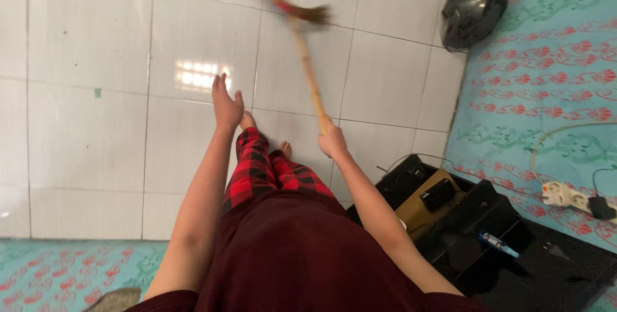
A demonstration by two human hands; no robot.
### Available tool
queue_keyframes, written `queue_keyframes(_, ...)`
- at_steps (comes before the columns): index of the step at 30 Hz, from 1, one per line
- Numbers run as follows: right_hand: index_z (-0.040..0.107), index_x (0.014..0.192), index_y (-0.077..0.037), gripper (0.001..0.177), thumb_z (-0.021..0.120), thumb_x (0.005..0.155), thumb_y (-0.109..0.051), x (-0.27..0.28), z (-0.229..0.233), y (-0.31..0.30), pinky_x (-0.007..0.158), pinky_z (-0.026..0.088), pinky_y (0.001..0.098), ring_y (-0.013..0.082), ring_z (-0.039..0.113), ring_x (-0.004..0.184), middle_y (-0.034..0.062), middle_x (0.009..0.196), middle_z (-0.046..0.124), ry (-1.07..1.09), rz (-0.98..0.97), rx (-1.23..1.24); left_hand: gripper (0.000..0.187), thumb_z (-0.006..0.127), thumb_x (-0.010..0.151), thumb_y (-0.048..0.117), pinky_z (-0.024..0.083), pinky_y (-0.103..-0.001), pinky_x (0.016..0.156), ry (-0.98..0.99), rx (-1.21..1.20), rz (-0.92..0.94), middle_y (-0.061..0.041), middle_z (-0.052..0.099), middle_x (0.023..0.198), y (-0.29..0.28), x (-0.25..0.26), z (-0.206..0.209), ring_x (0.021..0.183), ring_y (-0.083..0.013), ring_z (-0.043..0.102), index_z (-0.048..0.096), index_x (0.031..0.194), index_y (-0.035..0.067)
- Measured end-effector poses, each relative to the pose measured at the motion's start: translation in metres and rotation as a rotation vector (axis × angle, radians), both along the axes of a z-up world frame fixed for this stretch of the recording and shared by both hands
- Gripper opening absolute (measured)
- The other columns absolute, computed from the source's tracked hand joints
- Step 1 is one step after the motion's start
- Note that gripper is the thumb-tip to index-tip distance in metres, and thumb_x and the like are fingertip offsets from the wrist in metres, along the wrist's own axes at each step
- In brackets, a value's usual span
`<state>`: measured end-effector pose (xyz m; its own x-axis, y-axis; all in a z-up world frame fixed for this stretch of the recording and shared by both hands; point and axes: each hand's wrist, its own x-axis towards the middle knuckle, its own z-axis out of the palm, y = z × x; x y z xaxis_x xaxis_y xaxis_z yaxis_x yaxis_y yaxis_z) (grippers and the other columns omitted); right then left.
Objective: The person sweeps the tiled floor using a broom, moving along the wall edges and across the open floor space.
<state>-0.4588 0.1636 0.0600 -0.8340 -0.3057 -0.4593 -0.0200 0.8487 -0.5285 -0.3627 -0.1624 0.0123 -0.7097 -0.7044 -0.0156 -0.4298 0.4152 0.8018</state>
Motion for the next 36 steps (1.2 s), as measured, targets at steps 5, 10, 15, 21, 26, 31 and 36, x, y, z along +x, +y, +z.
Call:
queue_keyframes(5,0.057,0.116,0.005,0.035,0.060,0.081,0.003,-0.079,-0.027,0.015,0.058,0.052,0.0469,0.0373,0.070,0.070,0.0245,0.078,0.068,-0.138,-0.299,0.122,0.064,0.066,0.096,0.009,0.029,-0.049,0.124,0.006,0.035,-0.087,-0.029,0.032,0.161,-0.007,-0.042,0.008,0.150,-0.0459,0.030,0.039,0.153,0.000)
queue_keyframes(10,0.061,0.076,0.001,0.013,0.069,0.084,-0.005,-0.131,-0.047,-0.032,0.042,0.037,0.0365,0.0201,0.059,0.051,0.0089,0.062,0.062,-0.557,-0.552,0.000,0.065,0.064,0.096,0.010,0.031,-0.050,0.123,-0.038,0.069,-0.032,-0.029,0.033,0.161,-0.057,-0.047,0.002,0.150,-0.0456,0.031,0.038,0.155,0.001)
queue_keyframes(15,0.060,0.084,0.000,0.009,0.067,0.086,-0.004,-0.060,-0.093,-0.179,0.040,0.036,0.0308,0.0149,0.054,0.049,0.0065,0.065,0.059,-0.898,-0.162,-0.182,0.065,0.065,0.096,0.010,0.031,-0.051,0.122,-0.094,0.015,0.082,-0.031,0.032,0.159,-0.126,-0.017,-0.006,0.148,-0.0473,0.031,0.038,0.154,0.000)
queue_keyframes(21,0.058,0.093,-0.001,0.009,0.065,0.088,-0.004,-0.072,-0.096,-0.330,0.038,0.034,0.0241,0.0087,0.047,0.047,0.0037,0.068,0.056,-1.219,-0.087,-0.339,0.064,0.065,0.095,0.009,0.030,-0.050,0.123,-0.167,0.003,0.214,-0.029,0.033,0.160,-0.193,0.010,0.002,0.149,-0.0454,0.032,0.039,0.154,0.000)
queue_keyframes(26,0.057,0.101,-0.002,0.013,0.063,0.090,-0.003,-0.158,-0.043,-0.288,0.036,0.032,0.0184,0.0035,0.042,0.046,0.0013,0.070,0.053,-1.377,-0.164,-0.525,0.065,0.064,0.094,0.010,0.031,-0.048,0.123,-0.157,0.076,0.228,-0.026,0.034,0.161,-0.213,-0.022,0.004,0.149,-0.0427,0.034,0.039,0.153,0.000)
queue_keyframes(31,0.053,0.139,-0.006,0.056,0.065,0.084,-0.002,-0.192,0.084,-0.211,0.036,0.037,0.0238,0.0069,0.046,0.045,0.0021,0.069,0.054,-0.877,-0.235,-0.487,0.065,0.066,0.097,0.011,0.028,-0.050,0.126,-0.077,-0.011,0.074,-0.028,0.035,0.159,-0.200,-0.111,-0.010,0.150,-0.0446,0.032,0.038,0.154,-0.002)
queue_keyframes(36,0.045,0.149,-0.011,0.067,0.056,0.084,-0.002,-0.245,0.114,-0.173,0.038,0.045,0.0330,0.0186,0.057,0.048,0.0122,0.073,0.060,-0.392,-0.226,-0.108,0.065,0.066,0.096,0.010,0.029,-0.050,0.124,-0.004,0.016,-0.037,-0.030,0.033,0.159,-0.164,-0.208,-0.004,0.149,-0.0462,0.030,0.038,0.154,-0.001)
